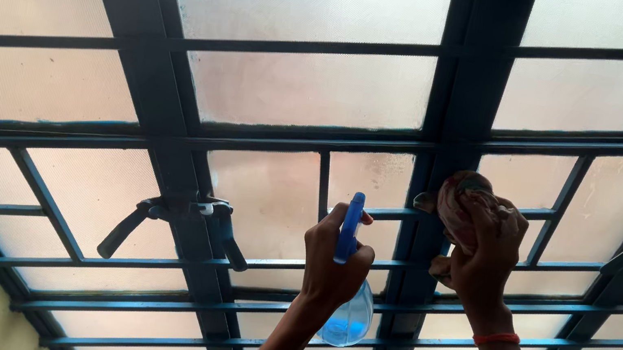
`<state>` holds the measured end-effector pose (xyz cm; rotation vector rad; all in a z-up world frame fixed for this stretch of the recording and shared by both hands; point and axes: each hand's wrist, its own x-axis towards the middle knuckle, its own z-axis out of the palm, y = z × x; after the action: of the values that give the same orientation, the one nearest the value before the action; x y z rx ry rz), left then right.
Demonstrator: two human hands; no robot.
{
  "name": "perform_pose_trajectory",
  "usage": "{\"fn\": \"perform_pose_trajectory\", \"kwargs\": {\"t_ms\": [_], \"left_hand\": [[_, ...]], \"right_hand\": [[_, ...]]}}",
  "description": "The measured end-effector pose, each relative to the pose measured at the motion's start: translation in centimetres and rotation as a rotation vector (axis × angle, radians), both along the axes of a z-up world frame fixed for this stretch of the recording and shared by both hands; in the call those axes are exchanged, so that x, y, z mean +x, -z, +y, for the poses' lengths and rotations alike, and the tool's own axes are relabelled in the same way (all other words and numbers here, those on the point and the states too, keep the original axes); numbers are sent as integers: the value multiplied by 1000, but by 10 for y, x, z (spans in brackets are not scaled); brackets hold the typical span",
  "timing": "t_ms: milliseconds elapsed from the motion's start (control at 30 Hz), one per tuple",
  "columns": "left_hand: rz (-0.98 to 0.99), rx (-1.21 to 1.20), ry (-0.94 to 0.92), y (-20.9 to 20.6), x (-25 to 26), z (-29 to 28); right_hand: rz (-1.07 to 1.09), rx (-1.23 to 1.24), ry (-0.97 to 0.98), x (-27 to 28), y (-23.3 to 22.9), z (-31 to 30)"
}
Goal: The person cleans a glass window by hand using a spray bottle and a cloth.
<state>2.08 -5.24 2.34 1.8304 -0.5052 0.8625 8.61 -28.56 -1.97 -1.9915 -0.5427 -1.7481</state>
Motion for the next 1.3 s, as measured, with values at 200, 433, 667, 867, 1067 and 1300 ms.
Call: {"fn": "perform_pose_trajectory", "kwargs": {"t_ms": [200, 433, 667, 867, 1067, 1300], "left_hand": [[22, 7, 18, 10, -12, 9], [108, -68, -143, 20, -34, 55], [72, -13, -459, 27, -59, 137], [105, -34, -613, 39, -51, 186], [71, -131, -606, 31, -50, 197], [91, -83, -454, -3, -56, 185]], "right_hand": [[0, 12, 7, -6, -2, 7], [12, 0, -29, -25, -15, 60], [46, 177, 88, -17, -54, 129], [35, -255, -125, -16, -38, 135], [147, 4, -228, -14, -48, 100], [9, 119, -277, -12, -34, 176]]}}
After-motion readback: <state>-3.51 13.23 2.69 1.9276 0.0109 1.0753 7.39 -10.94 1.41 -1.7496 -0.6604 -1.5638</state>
